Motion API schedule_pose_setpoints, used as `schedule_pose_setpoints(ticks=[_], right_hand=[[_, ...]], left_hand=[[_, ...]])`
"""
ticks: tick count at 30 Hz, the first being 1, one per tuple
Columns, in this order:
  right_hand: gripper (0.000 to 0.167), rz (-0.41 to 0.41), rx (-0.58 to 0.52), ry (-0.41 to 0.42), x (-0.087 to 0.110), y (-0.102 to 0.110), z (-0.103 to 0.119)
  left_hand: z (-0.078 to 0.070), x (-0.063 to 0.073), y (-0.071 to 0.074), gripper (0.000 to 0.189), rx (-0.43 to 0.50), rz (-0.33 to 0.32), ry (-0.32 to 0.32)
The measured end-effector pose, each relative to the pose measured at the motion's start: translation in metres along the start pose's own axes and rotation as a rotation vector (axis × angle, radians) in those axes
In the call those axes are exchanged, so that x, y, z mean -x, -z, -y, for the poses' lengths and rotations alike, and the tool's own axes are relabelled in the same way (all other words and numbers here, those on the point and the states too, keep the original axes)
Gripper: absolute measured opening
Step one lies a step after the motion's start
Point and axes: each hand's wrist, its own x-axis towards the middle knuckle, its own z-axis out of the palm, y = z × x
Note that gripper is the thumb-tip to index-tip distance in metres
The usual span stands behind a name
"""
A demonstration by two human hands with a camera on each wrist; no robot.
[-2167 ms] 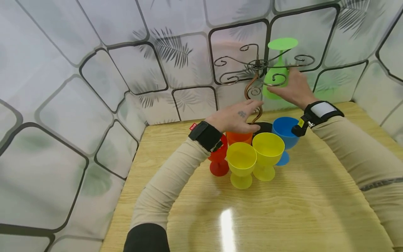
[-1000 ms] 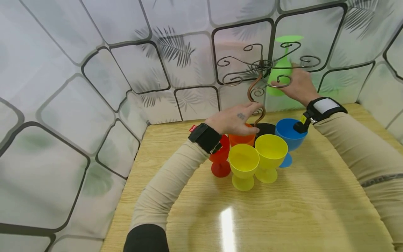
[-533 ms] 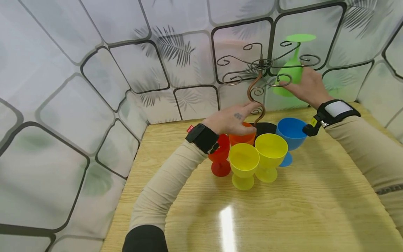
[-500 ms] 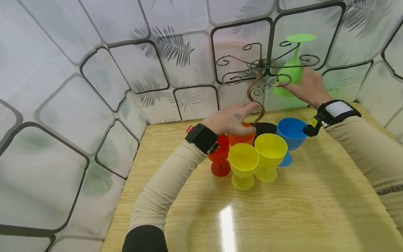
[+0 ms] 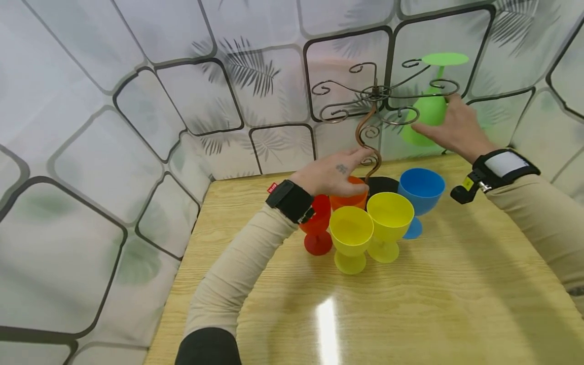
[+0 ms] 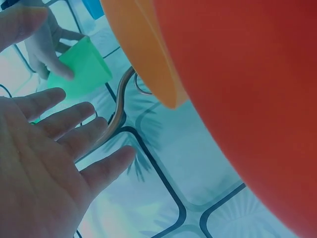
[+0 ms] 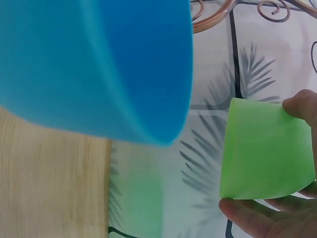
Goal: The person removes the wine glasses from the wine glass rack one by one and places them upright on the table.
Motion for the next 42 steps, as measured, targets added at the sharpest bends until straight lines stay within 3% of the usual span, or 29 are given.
schedule_pose_setpoints(ticks=[6,15,22,34,42], right_hand=[[0.105,0.022,-0.053,-0.003,0.009,0.001,-0.002],[0.099,-0.031,-0.102,0.04,0.028,0.002,-0.007],[0.099,-0.042,-0.099,0.066,0.042,0.001,-0.008],[0.094,-0.107,-0.104,0.097,0.067,0.008,-0.01],[0.09,-0.139,-0.09,0.154,0.084,0.014,-0.007]], left_hand=[[0.001,0.005,0.002,0.078,-0.004,-0.022,-0.01],[-0.006,0.009,0.004,0.077,-0.02,-0.033,-0.008],[-0.018,0.007,0.007,0.072,-0.053,-0.08,-0.078],[-0.039,-0.003,0.01,0.065,-0.198,-0.137,-0.174],[-0.045,-0.003,0.013,0.063,-0.17,-0.202,-0.253]])
